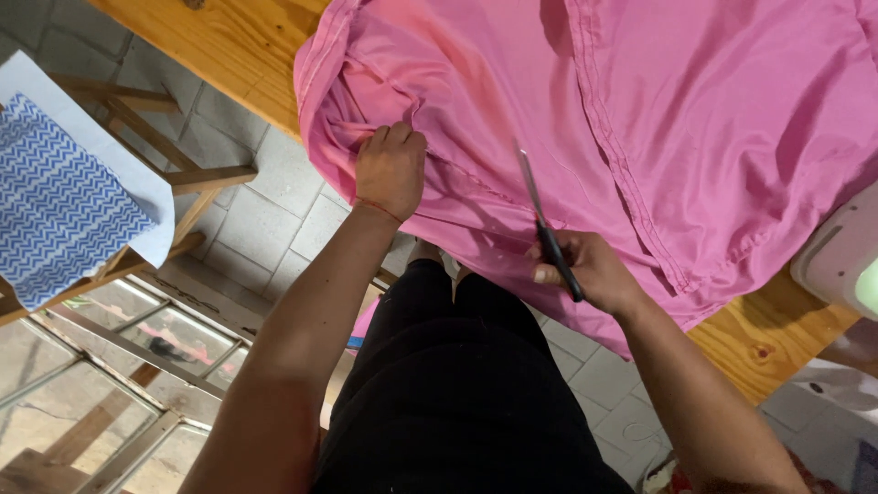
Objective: The person uses scissors to cut a pink fabric garment laid on a wooden table. They trim seams and edges, then fold and smooth the fabric. Finally, they cut a long strip of pink fabric into smaller pieces.
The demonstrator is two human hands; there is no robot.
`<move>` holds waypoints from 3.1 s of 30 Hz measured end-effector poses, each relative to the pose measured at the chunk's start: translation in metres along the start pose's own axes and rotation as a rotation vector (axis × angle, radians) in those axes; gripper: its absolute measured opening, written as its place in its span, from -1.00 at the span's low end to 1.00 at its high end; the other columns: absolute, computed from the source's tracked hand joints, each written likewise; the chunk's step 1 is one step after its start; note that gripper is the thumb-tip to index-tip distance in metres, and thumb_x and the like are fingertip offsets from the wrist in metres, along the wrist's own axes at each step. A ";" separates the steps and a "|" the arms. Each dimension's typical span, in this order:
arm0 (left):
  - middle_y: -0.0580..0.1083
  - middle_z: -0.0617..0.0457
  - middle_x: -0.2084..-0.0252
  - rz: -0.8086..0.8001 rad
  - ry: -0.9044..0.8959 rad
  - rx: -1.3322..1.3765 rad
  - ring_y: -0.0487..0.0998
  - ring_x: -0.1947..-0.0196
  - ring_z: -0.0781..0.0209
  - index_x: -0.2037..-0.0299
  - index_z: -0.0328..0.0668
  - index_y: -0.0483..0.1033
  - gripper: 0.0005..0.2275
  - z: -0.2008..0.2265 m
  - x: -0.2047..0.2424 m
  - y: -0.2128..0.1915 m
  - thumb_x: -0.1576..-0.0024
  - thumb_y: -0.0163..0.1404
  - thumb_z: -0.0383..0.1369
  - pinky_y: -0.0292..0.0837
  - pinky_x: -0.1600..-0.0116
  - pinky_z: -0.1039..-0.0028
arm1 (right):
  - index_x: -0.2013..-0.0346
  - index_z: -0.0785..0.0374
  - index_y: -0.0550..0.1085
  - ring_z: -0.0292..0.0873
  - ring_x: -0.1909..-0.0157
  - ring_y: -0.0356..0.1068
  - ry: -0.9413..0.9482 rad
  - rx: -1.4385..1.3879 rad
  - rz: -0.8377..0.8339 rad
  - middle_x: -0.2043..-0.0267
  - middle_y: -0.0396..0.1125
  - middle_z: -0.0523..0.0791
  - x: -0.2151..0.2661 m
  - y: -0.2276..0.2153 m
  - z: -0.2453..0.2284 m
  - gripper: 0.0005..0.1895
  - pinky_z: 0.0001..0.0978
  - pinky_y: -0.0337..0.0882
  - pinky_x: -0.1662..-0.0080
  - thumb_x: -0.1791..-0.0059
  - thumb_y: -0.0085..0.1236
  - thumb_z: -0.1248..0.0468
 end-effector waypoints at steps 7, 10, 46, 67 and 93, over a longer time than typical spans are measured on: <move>0.49 0.18 0.15 -0.071 -0.107 0.064 0.67 0.12 0.05 0.21 0.12 0.62 -0.83 0.014 -0.003 -0.078 -0.15 0.39 -0.27 0.62 0.03 0.20 | 0.29 0.46 0.75 -0.02 0.48 0.73 0.193 0.029 -0.322 0.49 0.66 0.16 -0.034 0.029 -0.033 -0.51 -0.45 0.47 0.52 -0.04 0.62 0.00; 0.49 0.15 0.04 -0.022 -0.163 0.131 0.70 0.09 0.01 0.17 0.08 0.67 -0.89 0.013 0.009 -0.076 -0.21 0.37 -0.31 0.63 0.01 0.20 | 0.27 0.58 0.74 0.07 0.51 0.71 0.278 -0.005 -0.380 0.49 0.63 0.23 -0.047 0.032 -0.019 -0.48 -0.41 0.47 0.55 -0.05 0.63 0.04; 0.62 0.13 0.18 0.105 -0.193 0.334 0.78 0.20 0.06 0.09 0.17 0.76 -0.90 0.008 0.022 -0.083 -0.47 0.19 -0.27 0.69 0.05 0.26 | 0.31 0.50 0.66 -0.01 0.40 0.67 0.193 0.013 -0.366 0.39 0.59 0.13 -0.100 0.065 0.007 -0.53 -0.23 0.71 0.39 -0.10 0.64 0.09; 0.70 -0.13 0.20 0.160 -0.572 0.918 0.82 0.18 -0.15 0.05 -0.21 0.79 -0.92 -0.002 -0.002 -0.128 -0.34 0.34 -0.58 0.77 0.06 0.19 | 0.25 0.44 0.68 -0.03 0.52 0.64 0.214 -0.050 -0.407 0.48 0.56 0.10 -0.107 0.093 -0.029 -0.47 -0.47 0.42 0.53 -0.19 0.48 -0.06; 0.70 -0.12 0.24 0.134 -0.581 0.938 0.80 0.22 -0.10 0.04 -0.19 0.78 -0.92 -0.005 0.003 -0.126 -0.35 0.31 -0.56 0.73 0.07 0.22 | 0.30 0.44 0.67 -0.05 0.56 0.59 0.124 -0.156 -0.349 0.54 0.51 0.08 -0.123 0.109 -0.017 -0.51 -0.44 0.51 0.49 -0.17 0.56 0.02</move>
Point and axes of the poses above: each hand's wrist, its own x-axis away from the middle knuckle, its own y-axis out of the palm, z = x × y, the point moved 2 cm from there along -x, towards the middle knuckle
